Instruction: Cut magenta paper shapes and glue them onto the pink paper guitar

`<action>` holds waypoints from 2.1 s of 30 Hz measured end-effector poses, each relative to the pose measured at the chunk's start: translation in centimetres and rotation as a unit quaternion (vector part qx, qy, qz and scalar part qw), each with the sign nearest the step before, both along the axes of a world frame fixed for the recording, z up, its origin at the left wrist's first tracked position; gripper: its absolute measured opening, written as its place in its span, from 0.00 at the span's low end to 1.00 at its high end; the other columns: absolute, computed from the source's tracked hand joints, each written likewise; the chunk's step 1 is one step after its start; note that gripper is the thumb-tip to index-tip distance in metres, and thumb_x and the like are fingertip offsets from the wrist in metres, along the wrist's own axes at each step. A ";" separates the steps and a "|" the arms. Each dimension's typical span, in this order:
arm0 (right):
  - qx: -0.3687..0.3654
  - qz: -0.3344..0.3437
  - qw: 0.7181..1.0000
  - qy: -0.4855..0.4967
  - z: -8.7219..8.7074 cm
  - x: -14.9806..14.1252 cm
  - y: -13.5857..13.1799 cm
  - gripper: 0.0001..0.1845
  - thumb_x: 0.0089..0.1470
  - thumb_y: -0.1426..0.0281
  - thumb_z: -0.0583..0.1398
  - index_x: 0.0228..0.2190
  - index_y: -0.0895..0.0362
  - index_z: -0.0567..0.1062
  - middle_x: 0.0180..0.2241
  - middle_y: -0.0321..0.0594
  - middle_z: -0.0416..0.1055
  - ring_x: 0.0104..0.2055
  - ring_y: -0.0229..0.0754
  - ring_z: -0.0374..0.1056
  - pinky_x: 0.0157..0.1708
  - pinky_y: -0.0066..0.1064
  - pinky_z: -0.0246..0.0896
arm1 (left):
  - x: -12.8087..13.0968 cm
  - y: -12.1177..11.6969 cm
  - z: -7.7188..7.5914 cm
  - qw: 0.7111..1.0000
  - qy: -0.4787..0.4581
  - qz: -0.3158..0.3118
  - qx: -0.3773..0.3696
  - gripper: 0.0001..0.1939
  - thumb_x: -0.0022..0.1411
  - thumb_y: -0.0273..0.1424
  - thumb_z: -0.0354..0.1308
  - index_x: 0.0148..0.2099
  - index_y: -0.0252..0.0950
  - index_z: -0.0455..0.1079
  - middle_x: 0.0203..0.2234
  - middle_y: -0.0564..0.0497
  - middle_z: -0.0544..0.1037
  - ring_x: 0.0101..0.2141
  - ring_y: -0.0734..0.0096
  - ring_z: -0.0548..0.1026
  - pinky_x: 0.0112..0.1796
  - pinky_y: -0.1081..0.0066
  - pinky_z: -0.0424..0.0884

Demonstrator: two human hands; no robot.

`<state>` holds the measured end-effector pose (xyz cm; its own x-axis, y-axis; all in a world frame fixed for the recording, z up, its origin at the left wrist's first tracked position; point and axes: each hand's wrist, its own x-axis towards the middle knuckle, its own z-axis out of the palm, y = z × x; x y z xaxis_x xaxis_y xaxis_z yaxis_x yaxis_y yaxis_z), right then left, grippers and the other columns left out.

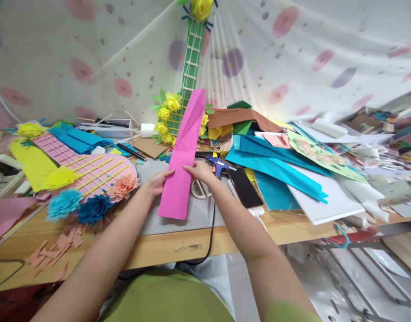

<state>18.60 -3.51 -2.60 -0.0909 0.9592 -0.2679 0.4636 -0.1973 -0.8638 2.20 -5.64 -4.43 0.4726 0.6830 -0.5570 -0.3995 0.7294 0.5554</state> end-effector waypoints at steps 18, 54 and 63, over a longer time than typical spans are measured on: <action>0.056 -0.146 0.974 0.164 -3.2 -2.3 0.7 0.10 0.45 0.66 0.58 0.20 0.56 0.61 0.14 0.27 0.60 0.16 0.31 0.58 0.16 0.22 0.55 | -1.3 -2.1 -0.9 0.988 0.127 0.030 0.081 0.11 0.45 0.24 0.61 0.35 0.30 0.72 0.21 0.45 0.77 0.21 0.65 0.74 0.27 0.67 0.69; 0.114 -0.211 0.866 0.438 3.8 1.4 4.2 0.07 0.48 0.70 0.59 0.32 0.57 0.69 0.30 0.36 0.74 0.33 0.37 0.70 0.38 0.33 0.68 | -3.4 -2.8 -1.2 0.971 0.066 0.031 0.229 0.25 0.38 0.27 0.67 0.42 0.31 0.70 0.30 0.46 0.77 0.27 0.70 0.75 0.33 0.71 0.70; 0.201 -0.268 0.828 0.449 5.8 3.1 9.7 0.09 0.50 0.70 0.56 0.36 0.57 0.68 0.31 0.35 0.72 0.35 0.34 0.69 0.37 0.30 0.68 | -2.2 -1.8 -1.6 0.947 0.045 0.272 0.163 0.10 0.47 0.25 0.60 0.35 0.32 0.68 0.25 0.51 0.76 0.24 0.76 0.73 0.31 0.74 0.71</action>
